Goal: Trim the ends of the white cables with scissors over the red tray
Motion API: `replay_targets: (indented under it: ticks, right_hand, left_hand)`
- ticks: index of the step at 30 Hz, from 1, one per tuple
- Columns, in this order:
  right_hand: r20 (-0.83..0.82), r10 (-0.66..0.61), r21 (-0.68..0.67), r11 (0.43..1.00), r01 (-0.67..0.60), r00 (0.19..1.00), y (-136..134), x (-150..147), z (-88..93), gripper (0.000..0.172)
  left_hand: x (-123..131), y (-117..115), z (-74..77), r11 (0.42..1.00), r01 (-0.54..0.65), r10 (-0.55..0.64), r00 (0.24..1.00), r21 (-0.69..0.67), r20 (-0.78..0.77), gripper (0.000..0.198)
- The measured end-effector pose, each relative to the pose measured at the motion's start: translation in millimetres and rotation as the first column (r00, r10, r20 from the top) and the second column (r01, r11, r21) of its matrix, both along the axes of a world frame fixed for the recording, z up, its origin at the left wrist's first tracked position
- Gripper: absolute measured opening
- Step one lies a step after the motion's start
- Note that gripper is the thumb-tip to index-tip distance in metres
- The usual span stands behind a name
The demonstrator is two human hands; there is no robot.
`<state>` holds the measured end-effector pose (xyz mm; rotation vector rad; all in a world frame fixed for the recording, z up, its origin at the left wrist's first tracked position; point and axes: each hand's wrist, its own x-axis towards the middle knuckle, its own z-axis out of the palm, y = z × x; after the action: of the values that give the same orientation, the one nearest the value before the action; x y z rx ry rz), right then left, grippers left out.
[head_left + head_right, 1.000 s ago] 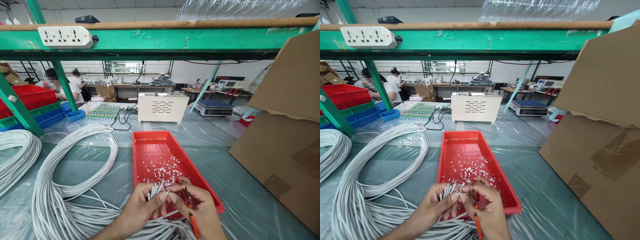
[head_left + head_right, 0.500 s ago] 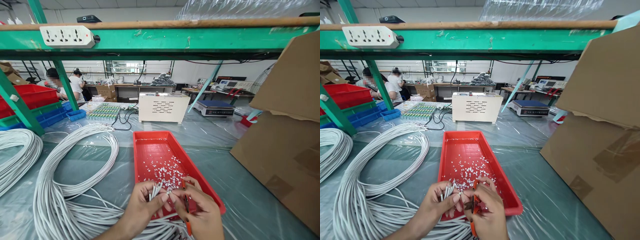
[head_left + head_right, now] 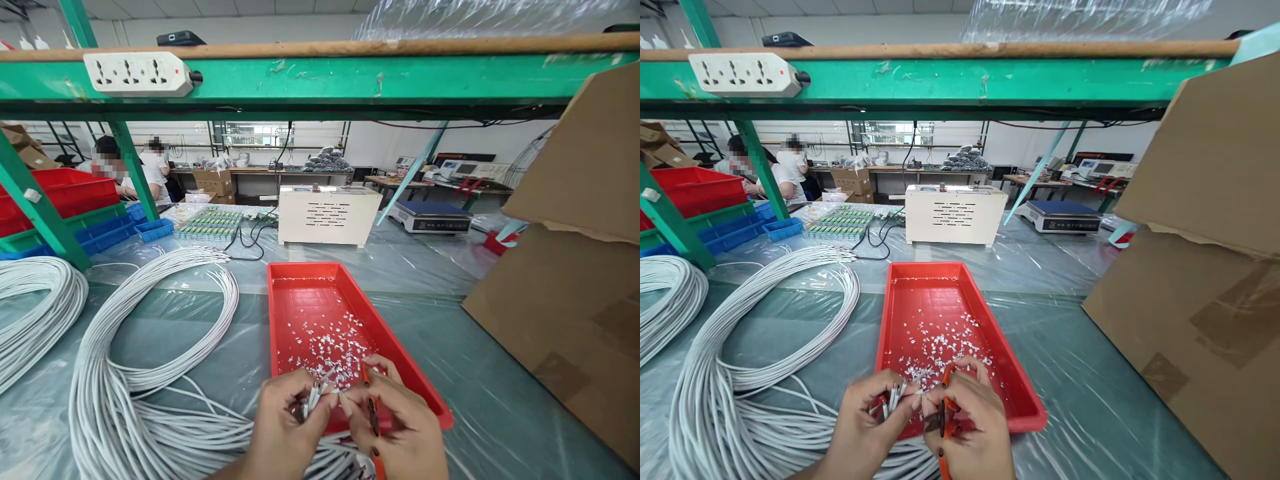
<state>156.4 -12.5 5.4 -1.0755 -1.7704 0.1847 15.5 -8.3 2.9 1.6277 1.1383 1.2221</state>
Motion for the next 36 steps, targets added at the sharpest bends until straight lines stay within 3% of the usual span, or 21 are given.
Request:
replay_targets:
  ticks: [5, 8, 10, 12, 17, 21, 24, 27, 29, 33, 36]
  right_hand:
    - [-0.052, -0.035, -0.126, 0.992, 0.029, 0.998, -1, 1, -0.4, 0.012]
    - [-0.107, -0.014, -0.217, 0.976, -0.009, 0.994, 0, 5, -0.4, 0.016]
    - [-0.152, -0.015, -0.271, 0.962, -0.027, 0.988, 3, 10, -1.8, 0.018]
    - [-0.144, -0.076, -0.29, 0.956, 0.031, 0.987, 9, 17, -4.7, 0.017]
    - [0.204, -0.257, -0.157, 0.944, 0.291, 0.945, 26, 31, -12.2, 0.008]
    - [0.413, -0.318, -0.113, 0.912, 0.395, 0.853, 29, 35, -11.4, 0.021]
    - [0.398, -0.346, -0.135, 0.894, 0.427, 0.85, 29, 35, -10.8, 0.03]
    - [0.202, -0.269, -0.256, 0.913, 0.316, 0.942, 30, 32, -12.5, 0.02]
    - [-0.027, -0.157, -0.401, 0.906, 0.133, 0.987, 30, 29, -13.3, 0.017]
    - [-0.411, 0.004, -0.558, 0.79, -0.256, 0.912, 24, 17, -10.5, 0.022]
    - [-0.47, 0.037, -0.525, 0.791, -0.314, 0.882, 19, 11, -8.6, 0.022]
  left_hand:
    - [-4, -1, -5.3, 0.972, 0.058, -0.027, 0.99, 0.226, -0.142, 0.015]
    - [-4, -1, -8.4, 0.947, 0.147, -0.09, 0.975, 0.285, -0.202, 0.016]
    - [-3, -1, -7.9, 0.961, 0.154, -0.112, 0.976, 0.229, -0.188, 0.016]
    - [-1, 0, -5.1, 0.99, 0.11, -0.1, 0.989, 0.089, -0.112, 0.018]
    - [0, 7, 0.4, 0.968, 0.119, -0.09, 0.987, -0.223, 0.136, 0.024]
    - [-1, 11, -4.2, 0.956, 0.148, -0.081, 0.963, -0.252, 0.256, 0.023]
    - [-2, 12, -7.5, 0.957, 0.168, -0.091, 0.948, -0.238, 0.304, 0.022]
    - [-4, 13, -6.7, 0.927, 0.202, -0.086, 0.934, -0.316, 0.346, 0.025]
    - [-5, 13, -3.5, 0.906, 0.229, -0.091, 0.927, -0.356, 0.365, 0.026]
    - [-8, 15, 4.3, 0.871, 0.337, -0.192, 0.903, -0.357, 0.385, 0.031]
    - [-8, 16, 5.7, 0.848, 0.41, -0.268, 0.879, -0.337, 0.395, 0.035]
